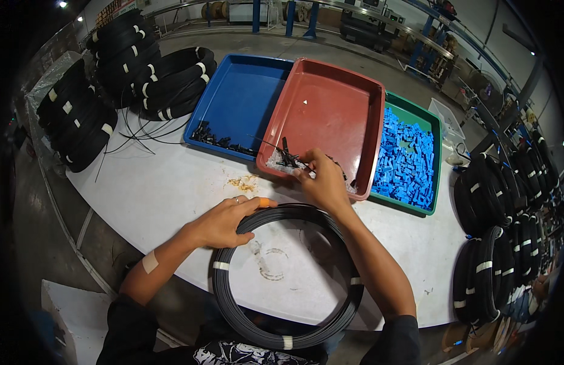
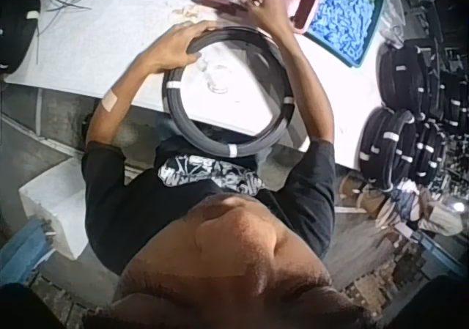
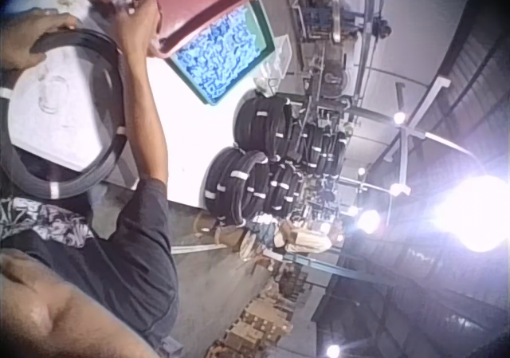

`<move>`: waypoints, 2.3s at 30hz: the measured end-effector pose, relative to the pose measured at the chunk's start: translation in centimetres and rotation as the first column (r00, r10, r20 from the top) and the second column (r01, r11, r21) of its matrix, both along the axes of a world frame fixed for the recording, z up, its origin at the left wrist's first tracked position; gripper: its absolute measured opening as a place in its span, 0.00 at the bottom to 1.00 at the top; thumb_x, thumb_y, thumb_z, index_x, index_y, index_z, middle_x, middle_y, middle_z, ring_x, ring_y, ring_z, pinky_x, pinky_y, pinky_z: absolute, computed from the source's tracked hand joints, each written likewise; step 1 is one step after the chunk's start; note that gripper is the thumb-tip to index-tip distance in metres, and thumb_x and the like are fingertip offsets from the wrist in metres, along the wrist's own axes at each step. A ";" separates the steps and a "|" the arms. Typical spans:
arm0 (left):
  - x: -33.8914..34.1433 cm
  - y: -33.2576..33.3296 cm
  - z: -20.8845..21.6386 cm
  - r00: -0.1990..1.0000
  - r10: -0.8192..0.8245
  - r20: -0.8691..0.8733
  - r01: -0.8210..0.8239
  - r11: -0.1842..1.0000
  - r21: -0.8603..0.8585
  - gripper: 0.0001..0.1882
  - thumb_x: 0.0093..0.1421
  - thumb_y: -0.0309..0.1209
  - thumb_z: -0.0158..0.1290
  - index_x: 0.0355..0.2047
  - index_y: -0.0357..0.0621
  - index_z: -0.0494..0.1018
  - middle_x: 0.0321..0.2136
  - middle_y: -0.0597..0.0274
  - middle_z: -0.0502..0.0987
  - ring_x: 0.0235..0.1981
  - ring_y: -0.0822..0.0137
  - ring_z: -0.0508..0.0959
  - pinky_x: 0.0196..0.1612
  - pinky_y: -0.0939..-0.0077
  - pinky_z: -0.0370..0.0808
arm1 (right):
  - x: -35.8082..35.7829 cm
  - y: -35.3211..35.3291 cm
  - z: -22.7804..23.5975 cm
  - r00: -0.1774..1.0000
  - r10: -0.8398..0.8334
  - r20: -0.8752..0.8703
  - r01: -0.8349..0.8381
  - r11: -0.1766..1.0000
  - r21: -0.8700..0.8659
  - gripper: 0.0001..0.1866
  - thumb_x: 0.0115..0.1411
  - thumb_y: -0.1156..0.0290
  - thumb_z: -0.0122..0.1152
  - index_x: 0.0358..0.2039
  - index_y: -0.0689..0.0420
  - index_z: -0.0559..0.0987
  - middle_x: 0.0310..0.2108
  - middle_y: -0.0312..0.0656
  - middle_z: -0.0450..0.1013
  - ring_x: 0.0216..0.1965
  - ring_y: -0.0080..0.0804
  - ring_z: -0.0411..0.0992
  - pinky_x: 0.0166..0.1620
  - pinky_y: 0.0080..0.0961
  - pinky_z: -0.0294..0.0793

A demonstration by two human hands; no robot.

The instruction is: The person picks up a coil of cable, attaches connector components from trays onto the end of the cable wire, and places the finished coil onto a stack.

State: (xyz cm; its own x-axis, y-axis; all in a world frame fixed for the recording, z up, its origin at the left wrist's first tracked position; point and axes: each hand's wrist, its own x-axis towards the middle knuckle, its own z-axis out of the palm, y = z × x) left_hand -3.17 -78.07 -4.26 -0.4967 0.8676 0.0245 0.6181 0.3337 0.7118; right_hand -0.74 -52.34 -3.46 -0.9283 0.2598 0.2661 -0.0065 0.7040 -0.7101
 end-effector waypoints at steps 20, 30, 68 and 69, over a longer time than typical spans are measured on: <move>-3.3 0.6 -2.0 0.925 -0.173 -0.339 0.183 0.983 -0.004 0.33 0.60 0.42 0.61 0.63 0.49 0.67 0.45 0.41 0.77 0.47 0.46 0.79 0.54 0.56 0.73 | -0.8 -3.8 -2.3 0.901 0.325 -0.287 -0.263 0.936 0.235 0.07 0.57 0.81 0.64 0.35 0.56 0.79 0.32 0.42 0.74 0.33 0.45 0.77 0.34 0.38 0.75; -6.8 -5.3 1.3 0.868 -0.056 -0.493 0.046 0.998 -0.031 0.27 0.63 0.51 0.58 0.53 0.45 0.77 0.45 0.52 0.82 0.45 0.57 0.83 0.49 0.64 0.75 | -1.1 -3.6 -1.8 0.906 0.330 -0.266 -0.292 0.941 0.172 0.18 0.47 0.95 0.57 0.36 0.61 0.79 0.37 0.47 0.72 0.38 0.46 0.76 0.40 0.32 0.76; -26.8 -5.7 2.1 0.638 -0.158 -0.754 0.072 0.987 -0.146 0.06 0.51 0.29 0.66 0.30 0.45 0.82 0.37 0.68 0.83 0.43 0.65 0.77 0.50 0.68 0.69 | -0.8 -3.7 -2.7 0.895 0.386 -0.223 -0.299 0.891 0.342 0.26 0.39 0.87 0.60 0.43 0.58 0.80 0.39 0.46 0.74 0.37 0.45 0.74 0.37 0.39 0.74; -26.8 -5.8 2.2 0.666 -0.131 -0.734 0.047 0.990 -0.133 0.07 0.51 0.29 0.66 0.30 0.44 0.81 0.37 0.67 0.83 0.44 0.64 0.77 0.50 0.68 0.69 | -0.9 -3.9 -2.4 0.891 0.390 -0.234 -0.303 0.892 0.335 0.26 0.39 0.87 0.60 0.44 0.58 0.80 0.39 0.46 0.75 0.37 0.45 0.74 0.37 0.39 0.75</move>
State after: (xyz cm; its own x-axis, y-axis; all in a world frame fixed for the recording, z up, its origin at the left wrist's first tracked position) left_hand -30.01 -83.90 -2.11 -0.2715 0.9251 0.2656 0.9573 0.2881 -0.0247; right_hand -1.65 -56.21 -5.87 -0.8153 -0.1908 0.5467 -0.4598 0.7872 -0.4109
